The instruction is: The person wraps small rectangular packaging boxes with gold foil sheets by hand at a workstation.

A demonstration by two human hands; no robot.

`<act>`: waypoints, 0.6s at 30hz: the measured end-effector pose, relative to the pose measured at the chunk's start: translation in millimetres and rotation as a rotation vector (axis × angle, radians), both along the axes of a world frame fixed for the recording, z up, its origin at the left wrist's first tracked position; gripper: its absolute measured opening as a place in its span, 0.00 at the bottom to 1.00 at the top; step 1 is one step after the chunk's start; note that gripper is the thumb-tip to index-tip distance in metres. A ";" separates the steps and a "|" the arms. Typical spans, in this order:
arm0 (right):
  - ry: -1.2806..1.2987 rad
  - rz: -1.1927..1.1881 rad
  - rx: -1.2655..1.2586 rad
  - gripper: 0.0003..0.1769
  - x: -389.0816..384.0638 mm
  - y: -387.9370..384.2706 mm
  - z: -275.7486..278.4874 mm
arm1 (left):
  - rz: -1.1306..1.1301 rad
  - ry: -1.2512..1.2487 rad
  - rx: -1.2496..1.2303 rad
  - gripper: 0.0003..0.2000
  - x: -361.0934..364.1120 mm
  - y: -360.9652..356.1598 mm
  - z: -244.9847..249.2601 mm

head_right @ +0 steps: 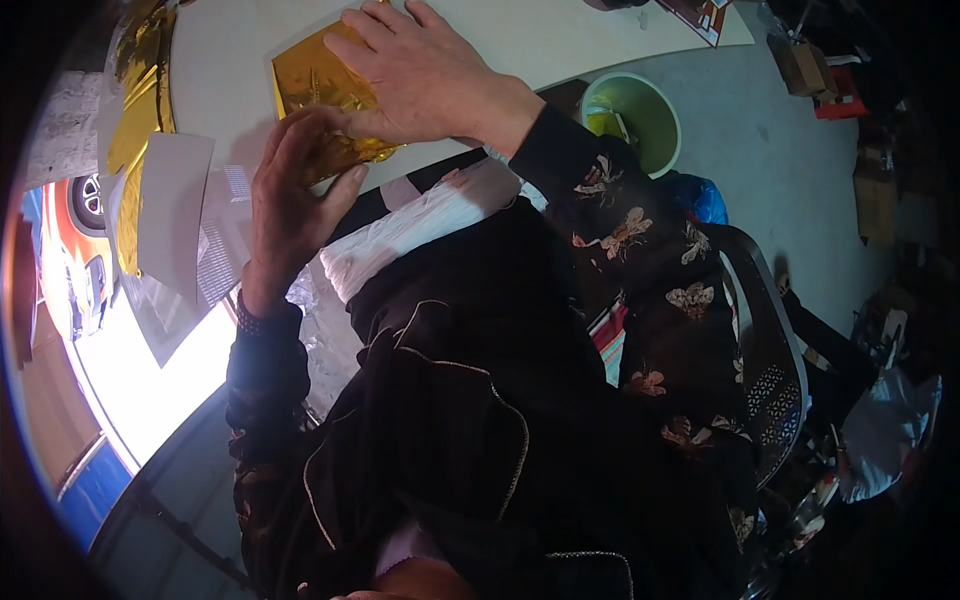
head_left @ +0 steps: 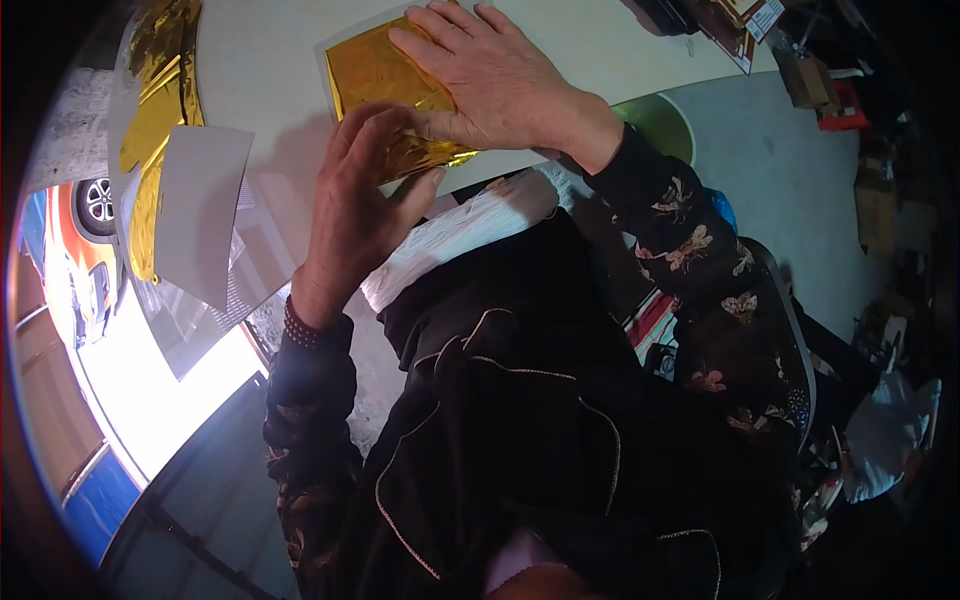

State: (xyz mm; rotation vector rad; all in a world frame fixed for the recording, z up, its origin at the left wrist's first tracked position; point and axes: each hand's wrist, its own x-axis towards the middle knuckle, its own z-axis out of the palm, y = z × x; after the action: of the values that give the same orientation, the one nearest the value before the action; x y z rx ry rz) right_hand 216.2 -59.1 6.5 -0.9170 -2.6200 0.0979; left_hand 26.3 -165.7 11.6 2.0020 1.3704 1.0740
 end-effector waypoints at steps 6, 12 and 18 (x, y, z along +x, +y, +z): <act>0.007 0.012 0.015 0.48 -0.1 1.9 0.8 | -0.001 0.141 0.179 0.27 8.6 4.7 0.3; 0.045 0.023 -0.003 0.48 1.1 0.0 4.2 | 0.021 0.271 0.256 0.25 15.2 6.2 7.8; 0.028 0.016 0.064 0.50 0.9 1.7 -3.4 | 0.055 0.388 0.289 0.21 19.2 4.4 11.6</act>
State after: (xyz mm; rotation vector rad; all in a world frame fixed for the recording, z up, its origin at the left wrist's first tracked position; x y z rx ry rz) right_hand 217.0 -57.4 3.1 -0.8671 -2.5890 0.0312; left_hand 45.5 -161.3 23.2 2.4986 1.5376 0.9879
